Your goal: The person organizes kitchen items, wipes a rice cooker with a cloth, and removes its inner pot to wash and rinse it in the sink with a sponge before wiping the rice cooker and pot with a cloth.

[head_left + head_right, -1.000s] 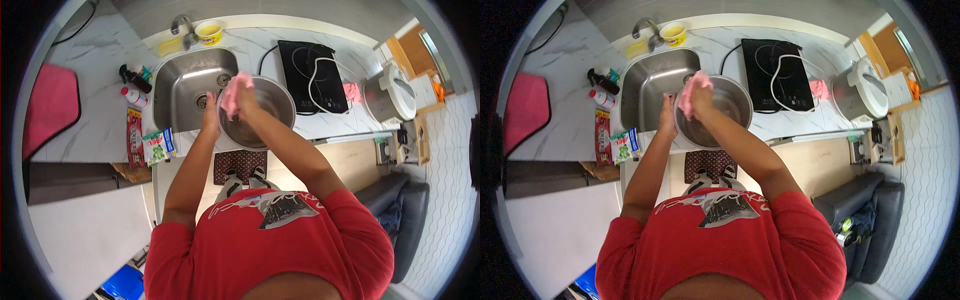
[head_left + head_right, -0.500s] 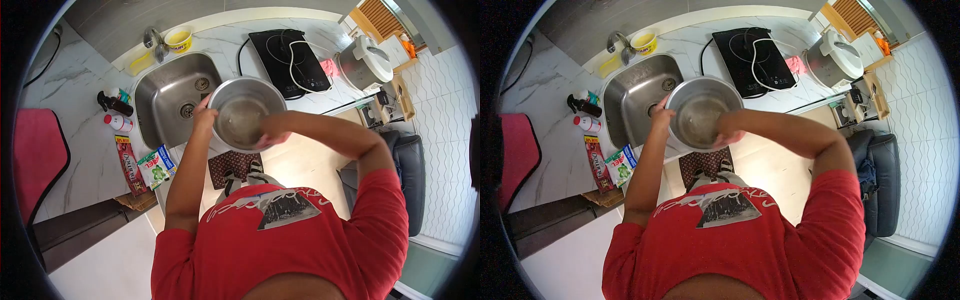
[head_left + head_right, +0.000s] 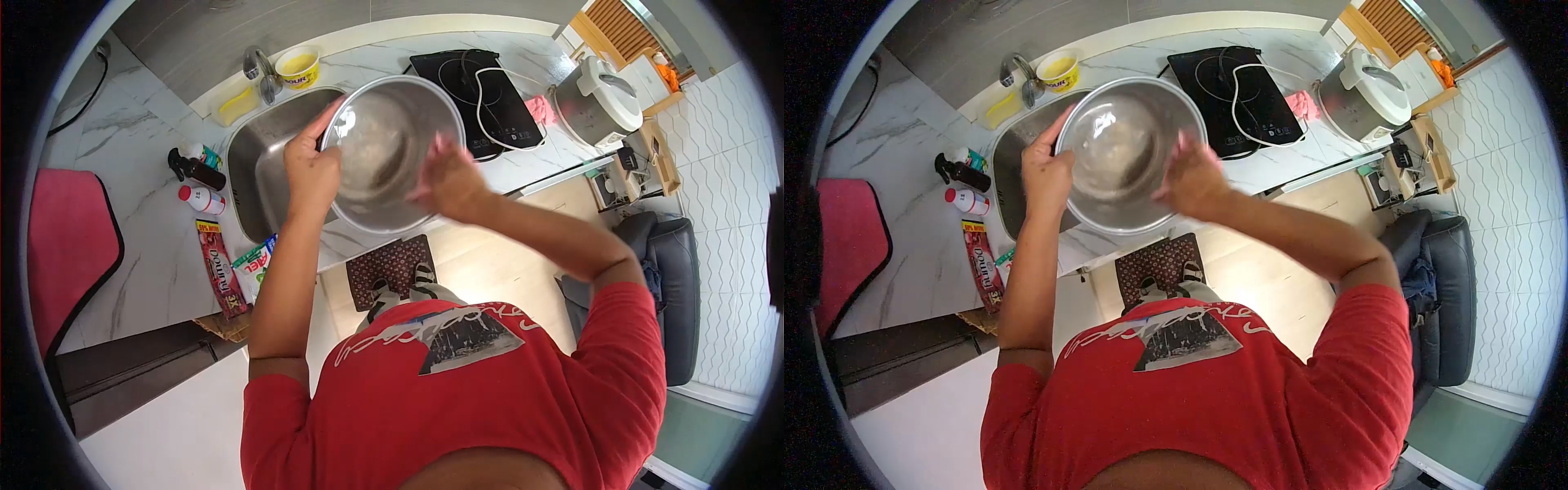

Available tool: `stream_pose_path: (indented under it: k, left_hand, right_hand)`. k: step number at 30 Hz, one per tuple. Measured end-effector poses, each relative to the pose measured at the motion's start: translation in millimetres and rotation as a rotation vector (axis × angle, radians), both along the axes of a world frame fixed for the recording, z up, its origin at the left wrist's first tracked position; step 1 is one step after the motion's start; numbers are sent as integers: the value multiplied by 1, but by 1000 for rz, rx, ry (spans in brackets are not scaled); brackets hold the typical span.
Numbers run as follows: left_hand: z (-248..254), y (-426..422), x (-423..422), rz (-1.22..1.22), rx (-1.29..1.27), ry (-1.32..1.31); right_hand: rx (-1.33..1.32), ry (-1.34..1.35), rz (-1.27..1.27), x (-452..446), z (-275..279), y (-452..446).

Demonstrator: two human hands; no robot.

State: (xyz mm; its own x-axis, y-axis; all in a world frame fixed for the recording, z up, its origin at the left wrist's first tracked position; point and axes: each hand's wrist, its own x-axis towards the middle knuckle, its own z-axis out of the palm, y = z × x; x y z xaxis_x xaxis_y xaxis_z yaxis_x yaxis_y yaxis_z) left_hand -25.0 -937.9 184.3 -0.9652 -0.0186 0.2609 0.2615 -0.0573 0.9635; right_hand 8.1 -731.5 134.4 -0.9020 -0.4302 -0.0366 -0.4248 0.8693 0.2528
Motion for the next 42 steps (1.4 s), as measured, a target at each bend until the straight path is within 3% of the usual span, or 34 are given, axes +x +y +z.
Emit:
stream_pose_path:
  k: [2, 4, 6, 8, 10, 12, 15, 16, 17, 18, 21, 23, 24, 26, 27, 29, 30, 31, 32, 34, 37, 39, 40, 42]
  left_hand:
    - [-2, 7, -6, -9, -27, 73]
    - [2, 20, -4, -24, 21, 76]
    - [2, 24, -4, -50, 107, 22]
    - [1, 29, -1, 3, 225, -8]
    - [6, 30, 2, 10, 164, 57]
    - [16, 26, 6, 20, 105, 126]
    - [31, 20, 7, 35, 70, 285]
    - [33, 23, 10, 24, 75, 290]
    - [37, 28, 16, -3, 117, 182]
    - [39, 31, 21, -37, 155, 73]
    - [26, 43, 20, -137, 205, -50]
    - [24, 56, 22, -159, 180, 73]
    - [25, 60, 22, -143, 154, 201]
    - [34, 68, 25, -150, 98, 316]
    - [38, 72, 26, -133, 31, 427]
    - [44, 88, 31, -150, -36, 510]
    - [47, 98, 33, -158, -106, 589]
    - [42, 109, 31, -174, -104, 583]
    - [36, 121, 28, -187, -107, 592]
    - [26, 146, 28, -165, -193, 594]
    - [38, 180, 24, -167, -129, 560]
    - [37, 200, 15, -189, -109, 513]
    - [35, 216, 18, -189, -110, 512]
    - [31, 252, 25, -216, -138, 497]
  right_hand:
    - [-485, -522, 132, 5, -24, -20]
    - [-1078, -483, 276, -13, -22, -55]
    - [-1257, -168, 234, -38, 3, -75]
    - [-1070, 318, 503, -82, 15, -67]
    - [-502, 529, 353, -95, 37, -38]
    - [-463, 644, 169, -97, 38, -16]
    - [-173, 501, -125, -55, -6, -12]
    - [-151, 184, -121, -26, 0, -31]
    - [-459, -379, -111, -24, -13, -39]
    - [-1038, -96, 254, -8, -2, -53]
    - [-1110, -125, -20, -25, 49, -45]
    - [-673, 513, 301, -53, 64, -11]
    - [-664, 521, 287, -53, 63, 1]
    - [-459, 775, -141, -44, 53, 33]
    - [-453, 781, -148, -34, 40, 43]
    - [-46, 751, -370, 1, 14, 48]
    - [-332, 317, -471, 23, 26, 28]
    - [-725, 374, -131, 11, -24, 33]
    - [-729, 386, -140, 13, -18, 41]
    - [-1169, 31, -203, 31, 13, 49]
    - [-1779, -571, -244, 51, 52, 69]
    - [-1033, 18, 131, 64, 4, 129]
    - [-512, 240, 151, 70, -14, 168]
    - [-51, 321, -173, 68, -6, 241]
